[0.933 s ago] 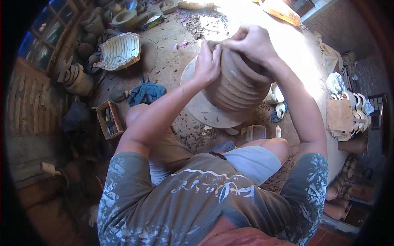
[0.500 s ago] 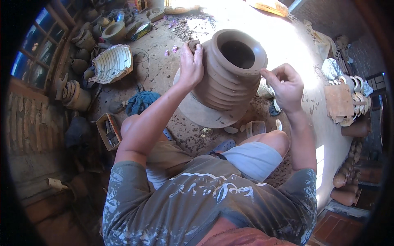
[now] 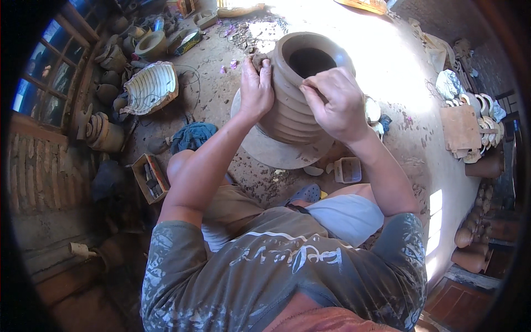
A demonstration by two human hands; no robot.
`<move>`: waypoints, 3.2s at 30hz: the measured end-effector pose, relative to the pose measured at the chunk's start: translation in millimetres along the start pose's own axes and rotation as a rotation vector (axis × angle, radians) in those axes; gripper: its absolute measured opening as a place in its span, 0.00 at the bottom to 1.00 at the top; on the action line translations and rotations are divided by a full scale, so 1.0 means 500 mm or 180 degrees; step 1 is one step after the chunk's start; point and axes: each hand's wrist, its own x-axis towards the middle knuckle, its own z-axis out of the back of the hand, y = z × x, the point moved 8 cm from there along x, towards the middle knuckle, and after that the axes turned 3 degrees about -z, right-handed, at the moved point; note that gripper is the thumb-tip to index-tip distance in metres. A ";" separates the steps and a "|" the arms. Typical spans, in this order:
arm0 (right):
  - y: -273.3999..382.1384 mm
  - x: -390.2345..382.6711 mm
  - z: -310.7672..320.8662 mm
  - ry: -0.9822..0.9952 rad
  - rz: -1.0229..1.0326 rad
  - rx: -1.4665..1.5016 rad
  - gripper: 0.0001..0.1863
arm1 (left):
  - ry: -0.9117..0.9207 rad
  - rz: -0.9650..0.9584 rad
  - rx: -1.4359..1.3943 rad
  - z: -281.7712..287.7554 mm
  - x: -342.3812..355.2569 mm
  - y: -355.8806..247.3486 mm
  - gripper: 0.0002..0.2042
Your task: The person shapes the upper section of a clay vessel on a pottery wheel by hand and using a rib tool, then presses a finger into the clay to create horizontal decorative ridges around the exterior.
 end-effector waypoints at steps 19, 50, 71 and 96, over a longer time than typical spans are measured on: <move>-0.088 -0.051 0.069 0.0092 -0.0142 0.0287 0.06 | 0.1083 -0.0428 -0.0056 -0.043 0.130 0.087 0.16; -0.035 -0.198 -0.065 0.0477 -0.2178 0.0613 0.57 | 0.0371 0.0453 -0.0500 0.010 -0.220 -0.046 0.31; -0.144 0.050 -0.031 0.1209 -0.2017 0.1531 0.13 | 0.0570 0.0487 -0.1116 0.023 -0.147 -0.007 0.29; -0.123 0.140 -0.173 0.2405 -0.0712 0.0649 0.16 | 0.0071 -0.0216 -0.0551 0.004 -0.111 -0.001 0.29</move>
